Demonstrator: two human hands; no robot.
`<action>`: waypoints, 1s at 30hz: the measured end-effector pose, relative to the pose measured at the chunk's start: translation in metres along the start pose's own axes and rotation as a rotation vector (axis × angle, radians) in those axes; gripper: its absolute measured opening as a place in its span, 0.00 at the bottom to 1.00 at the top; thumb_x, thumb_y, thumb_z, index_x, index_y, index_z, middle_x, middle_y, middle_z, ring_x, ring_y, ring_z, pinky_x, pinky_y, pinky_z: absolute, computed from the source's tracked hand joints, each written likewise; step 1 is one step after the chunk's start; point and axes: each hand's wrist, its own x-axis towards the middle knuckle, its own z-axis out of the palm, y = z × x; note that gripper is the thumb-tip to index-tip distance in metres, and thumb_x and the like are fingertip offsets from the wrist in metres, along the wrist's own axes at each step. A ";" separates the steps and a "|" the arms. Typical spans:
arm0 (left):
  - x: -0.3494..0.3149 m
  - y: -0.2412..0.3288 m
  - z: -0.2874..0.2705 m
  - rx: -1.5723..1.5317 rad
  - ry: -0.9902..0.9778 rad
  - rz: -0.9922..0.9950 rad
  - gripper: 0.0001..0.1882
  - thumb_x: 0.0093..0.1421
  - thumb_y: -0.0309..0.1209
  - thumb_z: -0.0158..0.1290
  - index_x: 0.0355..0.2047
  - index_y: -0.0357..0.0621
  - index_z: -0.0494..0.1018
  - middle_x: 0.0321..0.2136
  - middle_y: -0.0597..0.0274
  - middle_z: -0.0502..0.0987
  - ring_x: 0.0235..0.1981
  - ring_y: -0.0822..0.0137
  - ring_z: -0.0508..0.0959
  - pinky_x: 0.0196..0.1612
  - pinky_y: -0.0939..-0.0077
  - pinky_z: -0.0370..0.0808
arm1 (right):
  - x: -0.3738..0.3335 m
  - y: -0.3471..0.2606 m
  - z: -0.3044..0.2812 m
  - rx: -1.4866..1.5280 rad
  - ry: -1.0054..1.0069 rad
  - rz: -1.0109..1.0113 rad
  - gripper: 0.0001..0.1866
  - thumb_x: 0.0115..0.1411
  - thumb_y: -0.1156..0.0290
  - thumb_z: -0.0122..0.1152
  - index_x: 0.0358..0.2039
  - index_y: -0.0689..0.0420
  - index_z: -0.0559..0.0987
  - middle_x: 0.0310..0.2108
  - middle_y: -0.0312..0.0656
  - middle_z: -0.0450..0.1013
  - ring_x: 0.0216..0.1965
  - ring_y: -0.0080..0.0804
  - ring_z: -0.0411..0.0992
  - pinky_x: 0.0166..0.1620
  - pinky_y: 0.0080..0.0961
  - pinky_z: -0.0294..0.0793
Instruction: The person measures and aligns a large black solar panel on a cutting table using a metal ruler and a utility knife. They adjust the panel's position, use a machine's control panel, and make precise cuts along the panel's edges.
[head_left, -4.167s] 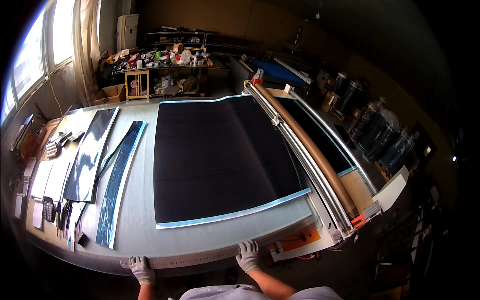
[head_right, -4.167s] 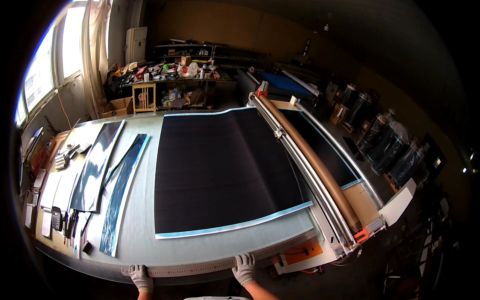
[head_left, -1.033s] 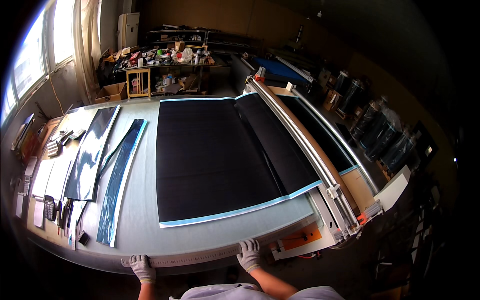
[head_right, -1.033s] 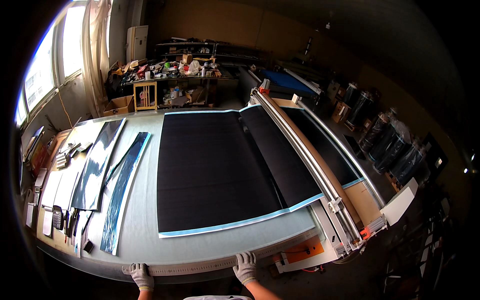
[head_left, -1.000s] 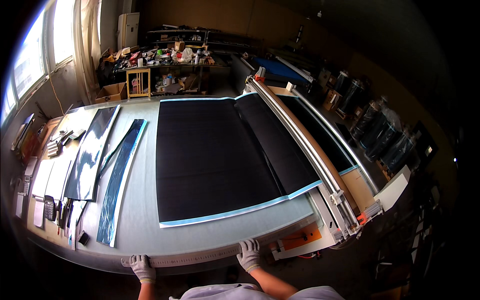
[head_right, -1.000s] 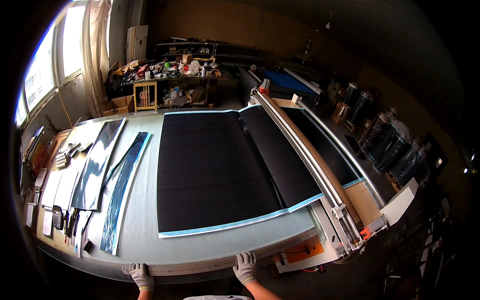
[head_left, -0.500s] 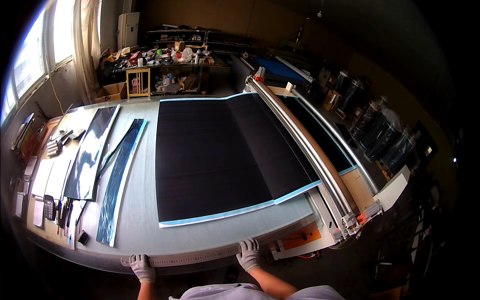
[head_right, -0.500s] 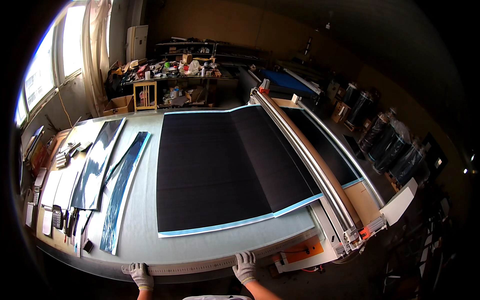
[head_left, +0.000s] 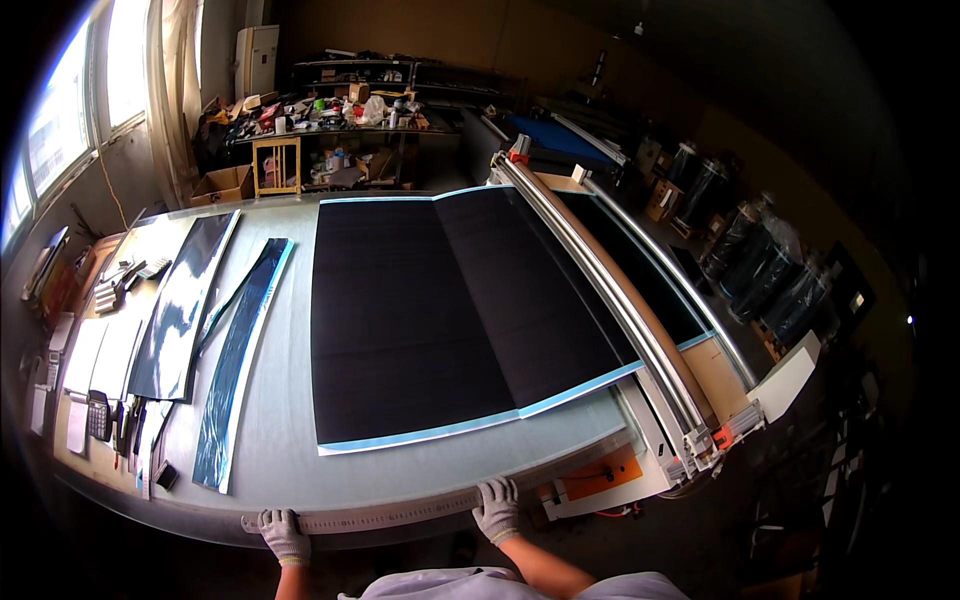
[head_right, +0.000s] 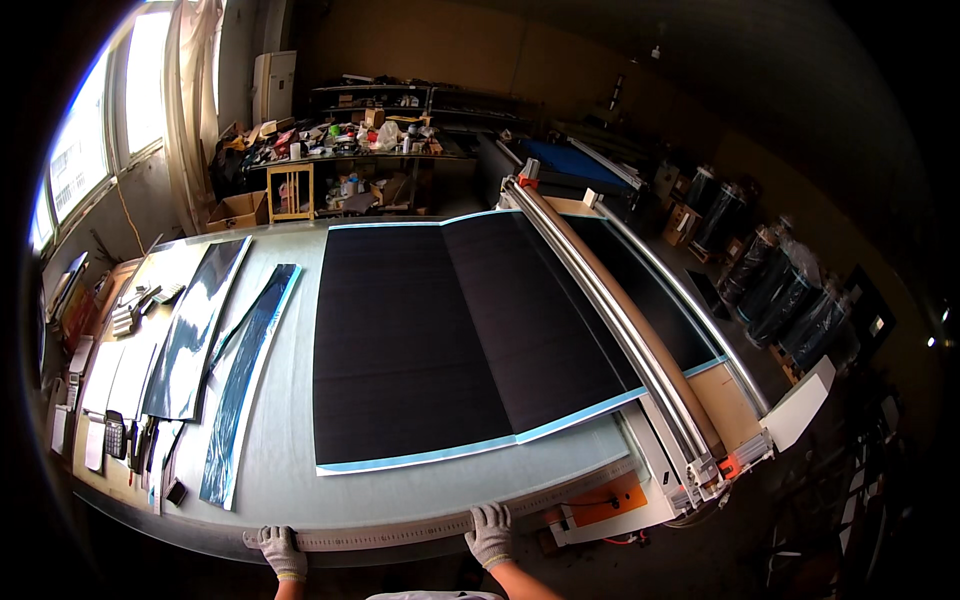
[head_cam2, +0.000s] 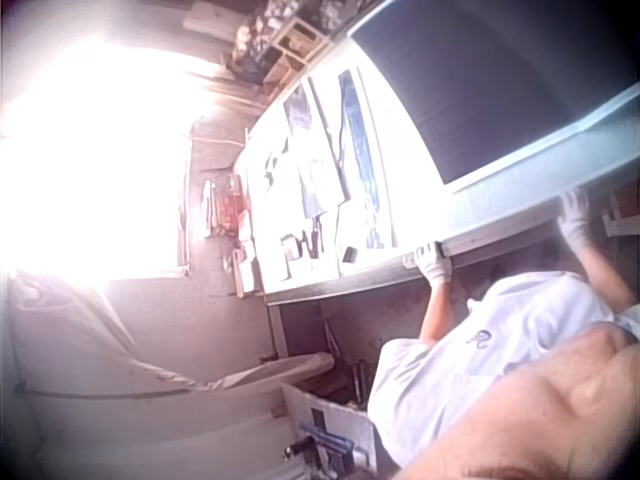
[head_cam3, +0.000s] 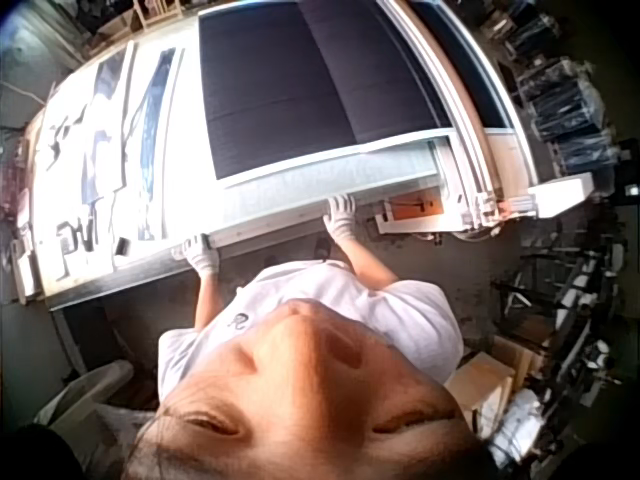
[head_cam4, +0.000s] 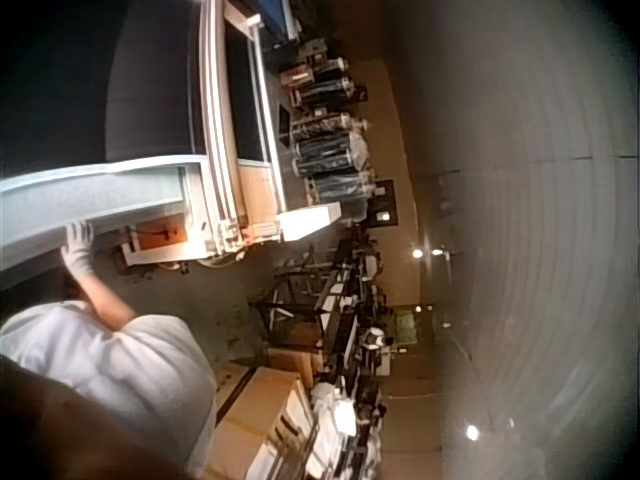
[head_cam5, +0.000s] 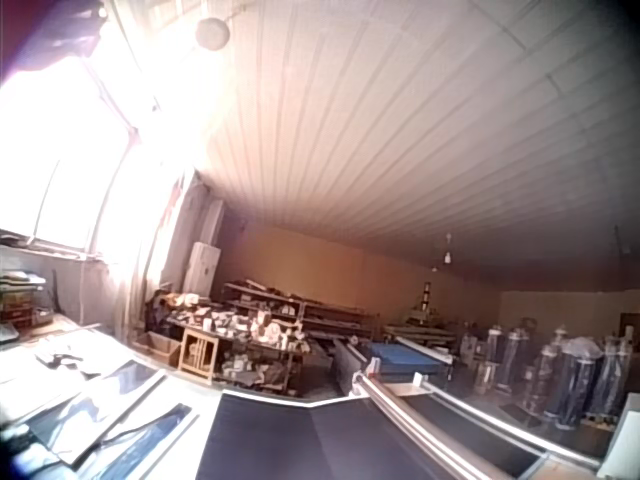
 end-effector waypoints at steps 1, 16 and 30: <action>-0.001 -0.002 0.001 0.002 -0.007 0.001 0.06 0.47 0.25 0.51 0.27 0.41 0.70 0.33 0.49 0.72 0.45 0.45 0.72 0.58 0.49 0.65 | 0.000 0.000 0.000 0.000 0.001 -0.001 0.34 0.43 0.62 0.68 0.53 0.55 0.72 0.53 0.49 0.65 0.61 0.52 0.60 0.66 0.55 0.54; -0.003 -0.004 0.003 0.012 -0.044 -0.004 0.07 0.47 0.24 0.51 0.29 0.40 0.71 0.34 0.49 0.73 0.46 0.44 0.71 0.59 0.49 0.64 | 0.001 -0.001 -0.002 0.003 0.013 -0.002 0.34 0.43 0.62 0.68 0.53 0.55 0.72 0.52 0.48 0.65 0.61 0.52 0.60 0.66 0.55 0.54; -0.004 -0.009 0.008 0.026 -0.003 0.025 0.07 0.46 0.25 0.51 0.28 0.40 0.70 0.33 0.48 0.73 0.44 0.42 0.71 0.57 0.48 0.65 | -0.001 0.001 0.002 -0.003 0.015 -0.002 0.34 0.43 0.62 0.68 0.53 0.55 0.72 0.52 0.48 0.65 0.61 0.52 0.60 0.66 0.55 0.54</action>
